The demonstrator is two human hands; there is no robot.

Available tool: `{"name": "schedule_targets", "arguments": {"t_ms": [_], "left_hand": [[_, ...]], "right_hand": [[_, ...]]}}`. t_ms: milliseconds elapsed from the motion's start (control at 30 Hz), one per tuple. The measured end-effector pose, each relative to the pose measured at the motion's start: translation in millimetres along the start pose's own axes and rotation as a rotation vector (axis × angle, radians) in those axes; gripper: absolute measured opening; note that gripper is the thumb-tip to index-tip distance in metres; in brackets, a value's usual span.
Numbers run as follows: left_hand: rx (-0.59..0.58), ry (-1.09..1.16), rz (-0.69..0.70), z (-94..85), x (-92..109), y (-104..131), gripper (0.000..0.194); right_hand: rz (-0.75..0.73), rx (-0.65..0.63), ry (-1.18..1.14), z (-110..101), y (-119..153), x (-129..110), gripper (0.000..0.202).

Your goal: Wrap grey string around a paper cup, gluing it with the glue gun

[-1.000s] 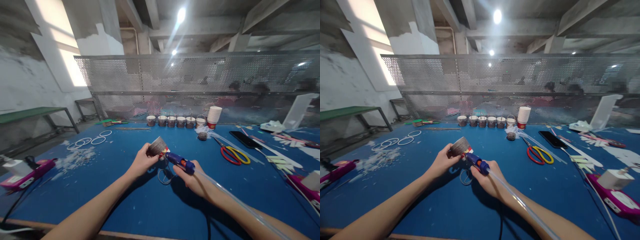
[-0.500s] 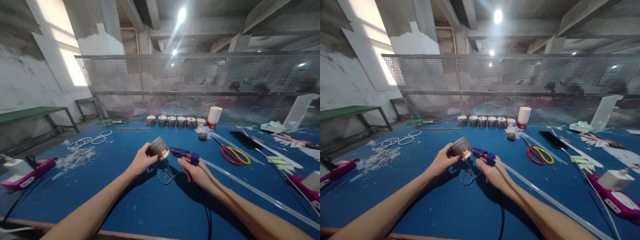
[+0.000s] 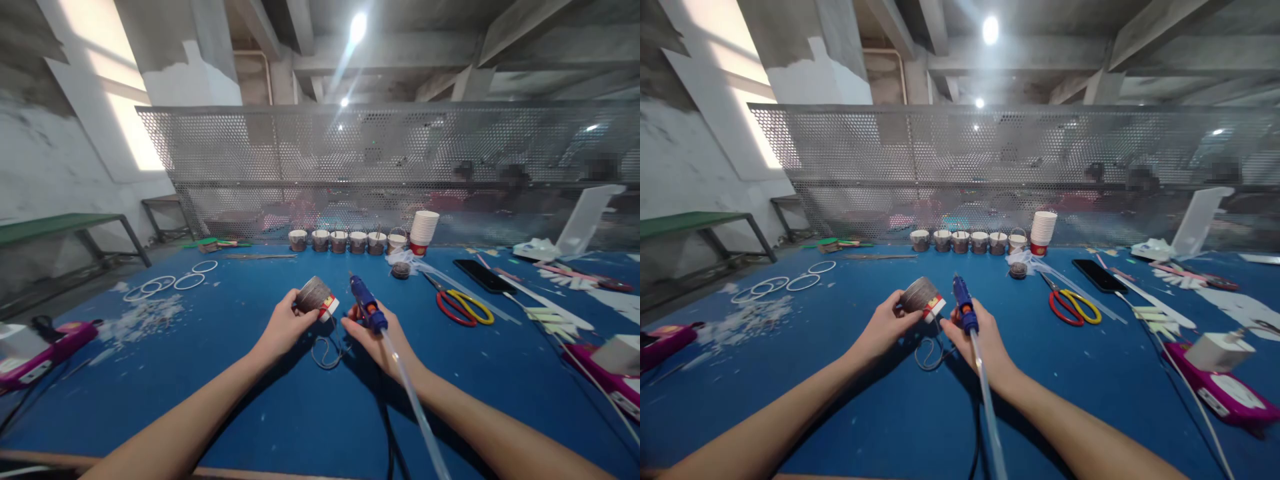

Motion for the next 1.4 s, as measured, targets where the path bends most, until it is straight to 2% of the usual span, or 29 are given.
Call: {"name": "schedule_targets", "arguments": {"t_ms": [100, 233, 533, 867, 1400], "left_hand": [[0.013, -0.044, 0.014, 6.6, 0, 4, 0.025], [0.029, -0.11, 0.054, 13.9, 2, 12, 0.024], [-0.042, -0.125, 0.021, 21.6, 3, 19, 0.022], [-0.115, -0.199, 0.082, 26.5, 7, 21, 0.024], [-0.156, -0.18, 0.071, 23.6, 8, 20, 0.016]], "right_hand": [[-0.075, -0.002, -0.003, 9, 1, 0, 0.023], [-0.089, 0.045, 0.049, 10, -1, 1, 0.02], [-0.257, 0.022, 0.132, 8, 0, -2, 0.011], [-0.343, 0.054, 0.24, 2, 0, -8, 0.012], [-0.158, 0.026, 0.152, 2, -3, -2, 0.013]]}}
Point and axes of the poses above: each hand's wrist, its own y-axis away from the middle knuckle, its own z-axis out of the palm, x = y × z, the point moved 7 cm from there along -y, towards the middle knuckle, and after that the axes turned 3 degrees about -z, right-handed, at the moved point
